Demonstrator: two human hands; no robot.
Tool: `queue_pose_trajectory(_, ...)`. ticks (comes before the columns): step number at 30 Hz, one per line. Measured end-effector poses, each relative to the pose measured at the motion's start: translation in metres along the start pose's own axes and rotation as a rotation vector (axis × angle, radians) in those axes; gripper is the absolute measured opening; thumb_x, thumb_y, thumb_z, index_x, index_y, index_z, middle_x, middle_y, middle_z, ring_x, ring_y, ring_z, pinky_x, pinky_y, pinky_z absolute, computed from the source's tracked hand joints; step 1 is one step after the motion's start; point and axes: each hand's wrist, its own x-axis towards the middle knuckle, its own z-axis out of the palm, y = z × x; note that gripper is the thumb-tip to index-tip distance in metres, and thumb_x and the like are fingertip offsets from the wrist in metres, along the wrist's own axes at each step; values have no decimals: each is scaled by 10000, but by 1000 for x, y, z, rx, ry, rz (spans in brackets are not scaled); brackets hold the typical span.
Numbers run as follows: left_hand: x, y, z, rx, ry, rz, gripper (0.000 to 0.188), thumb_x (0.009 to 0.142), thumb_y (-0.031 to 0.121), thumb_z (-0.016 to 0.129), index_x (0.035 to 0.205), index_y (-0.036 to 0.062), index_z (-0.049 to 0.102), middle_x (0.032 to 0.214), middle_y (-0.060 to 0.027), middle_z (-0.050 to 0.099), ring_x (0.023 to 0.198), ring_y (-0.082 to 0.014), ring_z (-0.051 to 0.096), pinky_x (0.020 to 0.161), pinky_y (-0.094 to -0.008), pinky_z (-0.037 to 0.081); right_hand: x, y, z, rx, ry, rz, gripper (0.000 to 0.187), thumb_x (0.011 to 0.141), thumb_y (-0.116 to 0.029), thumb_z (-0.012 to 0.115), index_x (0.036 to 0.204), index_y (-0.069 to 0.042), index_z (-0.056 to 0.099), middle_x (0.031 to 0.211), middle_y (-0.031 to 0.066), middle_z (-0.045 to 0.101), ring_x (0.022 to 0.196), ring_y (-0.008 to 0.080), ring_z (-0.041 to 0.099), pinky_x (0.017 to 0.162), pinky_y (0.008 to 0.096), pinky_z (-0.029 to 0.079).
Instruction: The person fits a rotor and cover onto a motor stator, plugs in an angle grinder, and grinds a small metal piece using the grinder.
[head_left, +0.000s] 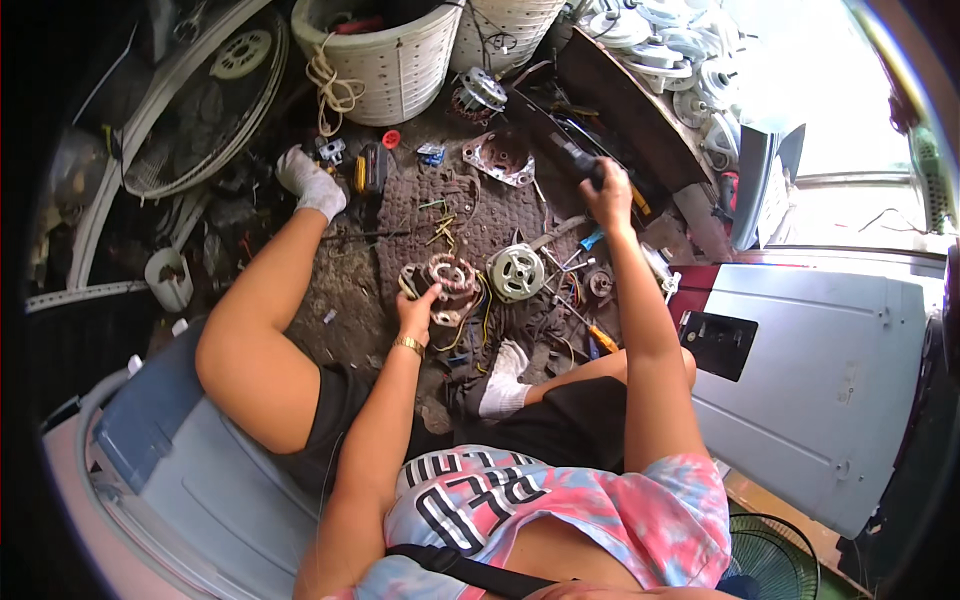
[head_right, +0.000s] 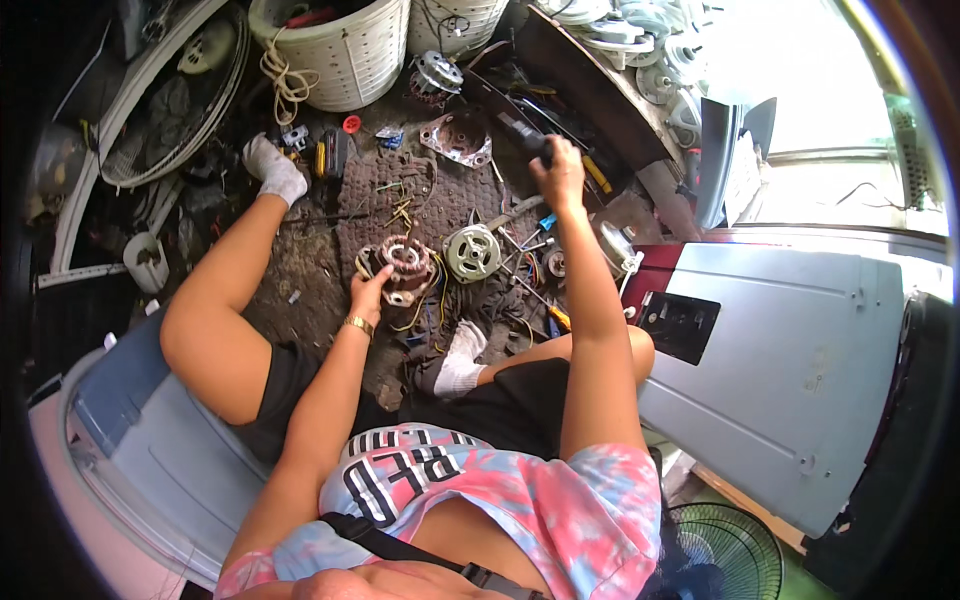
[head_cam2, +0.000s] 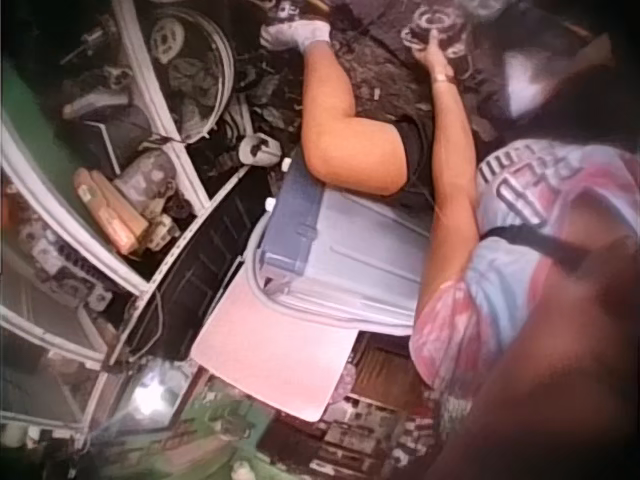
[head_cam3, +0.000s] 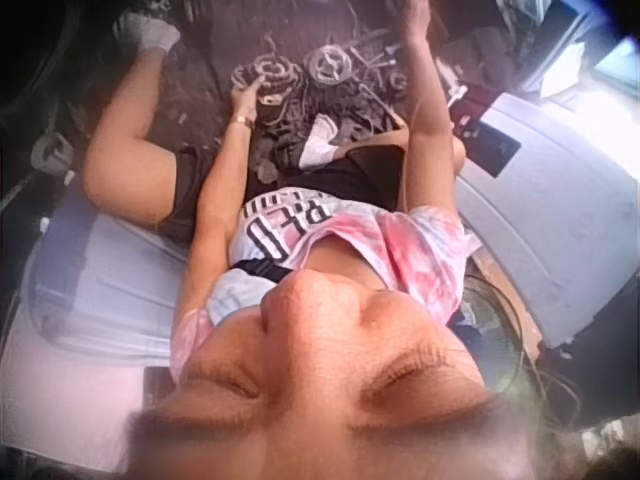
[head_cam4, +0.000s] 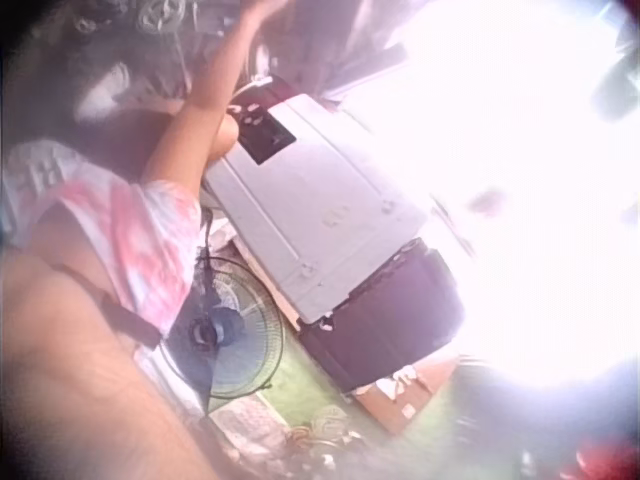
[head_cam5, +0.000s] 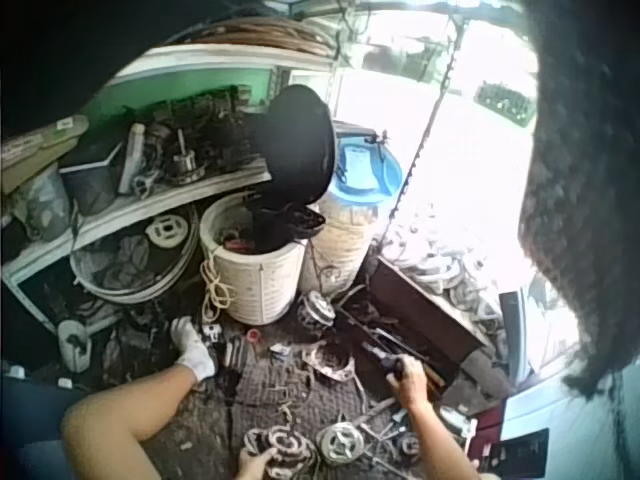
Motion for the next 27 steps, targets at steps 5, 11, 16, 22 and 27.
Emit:
queue_pose_trajectory(5, 24, 4, 14, -52, 110, -40, 377, 838, 203, 852, 1066, -10, 640, 1078, -104, 680, 958, -242, 670, 854, -390, 537, -67, -95, -15, 60, -358, -130, 487, 670, -160, 826, 1125, -121, 657, 1065, 91, 621, 1013, 341, 622, 846, 442, 548)
queue_pose_trajectory(11, 56, -6, -8, -51, 118, -125, 752, 819, 215, 855, 1402, -55, 465, 1399, -221, 555, 1240, -335, 572, 1019, -440, 471, -75, -185, 6, -113, -466, -289, 391, 700, -236, 805, 1052, -137, 665, 1014, 84, 582, 965, 312, 614, 744, 441, 579)
queue_pose_trajectory(16, 49, -9, -2, -13, 143, -94, 761, 816, 206, 854, 1405, -62, 455, 1421, -226, 537, 1278, -339, 554, 1048, -432, 459, -69, -204, 17, -262, -514, -263, 399, 706, -274, 812, 1059, -144, 679, 1079, 84, 593, 1015, 311, 606, 768, 441, 571)
queue_pose_trajectory(22, 38, -3, 7, 93, 190, -71, 756, 811, 223, 859, 1389, -73, 471, 1420, -241, 538, 1296, -361, 547, 1062, -424, 455, -66, -211, 20, -332, -473, -250, 390, 695, -283, 830, 1033, -149, 688, 1101, 82, 592, 1037, 306, 607, 774, 445, 575)
queue_pose_trajectory(27, 50, -5, -12, 54, 178, -47, 767, 820, 220, 848, 1409, -68, 450, 1450, -246, 508, 1320, -367, 525, 1077, -430, 443, -65, -230, 23, -319, -534, -279, 411, 689, -289, 843, 1041, -149, 683, 1112, 78, 593, 1054, 308, 607, 783, 449, 574)
